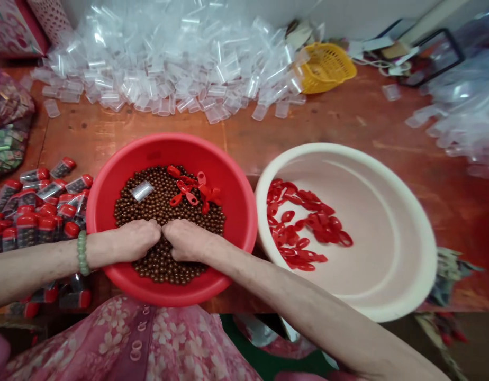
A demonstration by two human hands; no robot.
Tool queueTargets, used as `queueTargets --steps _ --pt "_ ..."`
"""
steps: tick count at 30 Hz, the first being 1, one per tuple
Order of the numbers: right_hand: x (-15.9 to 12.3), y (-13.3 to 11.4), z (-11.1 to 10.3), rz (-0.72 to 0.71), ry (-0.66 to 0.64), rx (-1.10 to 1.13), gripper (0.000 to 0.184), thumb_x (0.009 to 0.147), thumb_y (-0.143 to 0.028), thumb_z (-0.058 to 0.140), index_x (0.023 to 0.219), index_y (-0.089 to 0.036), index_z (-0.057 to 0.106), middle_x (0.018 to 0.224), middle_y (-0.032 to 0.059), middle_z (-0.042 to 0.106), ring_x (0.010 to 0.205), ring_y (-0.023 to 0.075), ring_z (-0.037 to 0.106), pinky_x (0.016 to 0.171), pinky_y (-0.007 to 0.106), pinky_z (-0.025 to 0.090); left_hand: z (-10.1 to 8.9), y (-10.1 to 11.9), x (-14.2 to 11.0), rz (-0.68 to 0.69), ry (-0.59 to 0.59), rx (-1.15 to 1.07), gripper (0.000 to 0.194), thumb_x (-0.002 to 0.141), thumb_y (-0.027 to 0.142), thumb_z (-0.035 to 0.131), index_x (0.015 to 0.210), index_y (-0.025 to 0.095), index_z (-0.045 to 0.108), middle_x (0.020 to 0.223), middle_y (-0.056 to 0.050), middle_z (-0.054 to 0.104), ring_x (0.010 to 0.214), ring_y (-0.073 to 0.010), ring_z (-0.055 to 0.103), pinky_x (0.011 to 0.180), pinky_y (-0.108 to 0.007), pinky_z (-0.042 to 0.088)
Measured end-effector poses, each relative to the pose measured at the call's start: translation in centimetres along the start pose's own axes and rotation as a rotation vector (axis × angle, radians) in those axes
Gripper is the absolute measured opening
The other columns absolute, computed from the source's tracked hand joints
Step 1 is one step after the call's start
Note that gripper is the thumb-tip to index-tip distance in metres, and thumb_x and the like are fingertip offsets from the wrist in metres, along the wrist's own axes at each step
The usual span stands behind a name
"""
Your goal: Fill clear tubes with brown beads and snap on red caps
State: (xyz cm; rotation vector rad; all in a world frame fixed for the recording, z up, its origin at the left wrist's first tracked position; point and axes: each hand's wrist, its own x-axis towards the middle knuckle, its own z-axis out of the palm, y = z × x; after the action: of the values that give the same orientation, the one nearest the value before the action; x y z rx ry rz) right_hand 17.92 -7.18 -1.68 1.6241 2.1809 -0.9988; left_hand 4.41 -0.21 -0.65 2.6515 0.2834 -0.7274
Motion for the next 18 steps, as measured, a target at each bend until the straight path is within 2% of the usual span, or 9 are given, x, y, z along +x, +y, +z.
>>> queueTargets --steps 4,8,10,16,18 --pt "-0.7 0.6 -0.4 -0.002 0.074 0.118 0.023 0.072 -0.015 0.06 0.095 -0.013 0.06 0.097 0.0112 0.071 0.089 0.0217 0.067 0.075 0.026 0.049 -0.2 -1.1 0.0 -0.058 0.027 -0.132 0.018 0.071 0.006 0.059 0.088 0.007 0.065 0.083 -0.011 0.071 0.074 -0.021 0.068 0.06 -0.025 0.049" --pt "-2.0 1.4 -0.4 -0.012 0.234 0.339 0.015 0.076 -0.019 0.062 0.086 -0.018 0.051 0.09 0.0069 0.066 0.08 0.0184 0.062 0.07 0.026 0.046 -0.3 -1.9 -0.6 -0.08 0.265 -0.421 0.022 0.071 0.009 0.06 0.092 0.012 0.061 0.088 -0.007 0.068 0.08 -0.0196 0.065 0.069 -0.027 0.049" --pt "-2.3 1.6 -0.3 -0.005 0.272 0.368 0.016 0.076 -0.019 0.062 0.083 -0.019 0.048 0.088 0.0061 0.064 0.078 0.0179 0.06 0.07 0.027 0.045 -0.2 -2.1 -1.1 -0.062 0.383 -0.565 0.026 0.071 0.009 0.061 0.097 0.014 0.061 0.089 -0.004 0.068 0.083 -0.0188 0.064 0.075 -0.029 0.048" --pt "-1.2 1.0 -0.1 -0.047 0.314 0.385 0.016 0.075 -0.011 0.057 0.088 -0.017 0.049 0.091 0.0081 0.064 0.082 0.0199 0.061 0.074 0.029 0.047 0.1 -2.4 -2.8 -0.033 0.572 -0.897 0.035 0.072 0.013 0.067 0.107 0.017 0.062 0.098 -0.002 0.07 0.093 -0.019 0.064 0.089 -0.034 0.048" --pt "-0.4 0.8 -0.2 -0.1 0.326 0.404 0.022 0.073 -0.008 0.056 0.094 -0.016 0.052 0.097 0.01 0.066 0.088 0.0218 0.064 0.079 0.03 0.049 0.1 -2.4 -3.3 -0.034 0.645 -0.971 0.041 0.072 0.011 0.068 0.112 0.017 0.06 0.102 -0.004 0.07 0.096 -0.0192 0.065 0.091 -0.035 0.048"
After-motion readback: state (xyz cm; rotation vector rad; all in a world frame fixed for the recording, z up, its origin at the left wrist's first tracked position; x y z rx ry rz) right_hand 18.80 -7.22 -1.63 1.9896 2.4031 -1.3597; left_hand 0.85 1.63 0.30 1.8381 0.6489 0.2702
